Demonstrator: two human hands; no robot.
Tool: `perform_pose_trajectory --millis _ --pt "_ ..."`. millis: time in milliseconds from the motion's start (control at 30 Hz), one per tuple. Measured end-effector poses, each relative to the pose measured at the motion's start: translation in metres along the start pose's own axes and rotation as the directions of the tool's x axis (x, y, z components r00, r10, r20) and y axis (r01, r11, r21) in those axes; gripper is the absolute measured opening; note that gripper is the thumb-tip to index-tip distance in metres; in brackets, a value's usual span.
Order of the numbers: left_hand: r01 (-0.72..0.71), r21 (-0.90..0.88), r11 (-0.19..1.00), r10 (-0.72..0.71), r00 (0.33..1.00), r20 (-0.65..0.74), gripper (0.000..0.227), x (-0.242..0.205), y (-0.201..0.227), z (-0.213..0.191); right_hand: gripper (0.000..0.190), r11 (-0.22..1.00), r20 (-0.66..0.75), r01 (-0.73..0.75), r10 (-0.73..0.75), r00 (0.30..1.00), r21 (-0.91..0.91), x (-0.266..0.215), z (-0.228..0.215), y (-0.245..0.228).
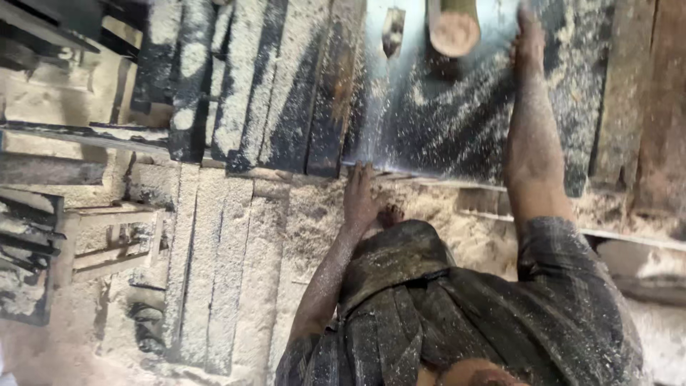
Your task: The person saws multiple wooden logs by feeding them through a circular table saw.
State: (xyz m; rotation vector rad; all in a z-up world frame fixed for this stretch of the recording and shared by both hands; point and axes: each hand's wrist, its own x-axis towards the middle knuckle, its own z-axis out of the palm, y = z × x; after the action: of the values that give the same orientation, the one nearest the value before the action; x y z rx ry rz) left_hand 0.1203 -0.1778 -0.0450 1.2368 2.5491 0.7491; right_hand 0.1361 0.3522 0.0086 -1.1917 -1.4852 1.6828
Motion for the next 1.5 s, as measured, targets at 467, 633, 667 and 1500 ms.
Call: perform_pose_trajectory --millis 467,633,667,1500 --pt "0.350 -0.937 0.013 0.342 0.879 0.333 0.114 -0.058 0.061 -0.019 0.131 0.371 0.210 0.162 0.092 0.973 -0.915 -0.377 0.037 0.034" --pt "0.573 -0.792 -0.211 0.332 0.804 0.494 0.101 -0.125 0.014 -0.036 0.142 0.745 0.345 0.282 -0.074 0.936 -0.604 -0.478 0.050 0.094" --pt "0.597 -0.795 -0.103 0.278 0.785 0.553 0.103 -0.128 0.012 -0.045 0.145 0.700 0.343 0.317 -0.109 0.933 -0.640 -0.501 0.056 0.108" --pt "0.113 -0.705 0.700 0.040 0.980 0.197 0.134 0.004 0.017 -0.100 0.156 0.751 0.268 0.307 -0.178 0.947 -0.584 -0.364 0.134 0.116"
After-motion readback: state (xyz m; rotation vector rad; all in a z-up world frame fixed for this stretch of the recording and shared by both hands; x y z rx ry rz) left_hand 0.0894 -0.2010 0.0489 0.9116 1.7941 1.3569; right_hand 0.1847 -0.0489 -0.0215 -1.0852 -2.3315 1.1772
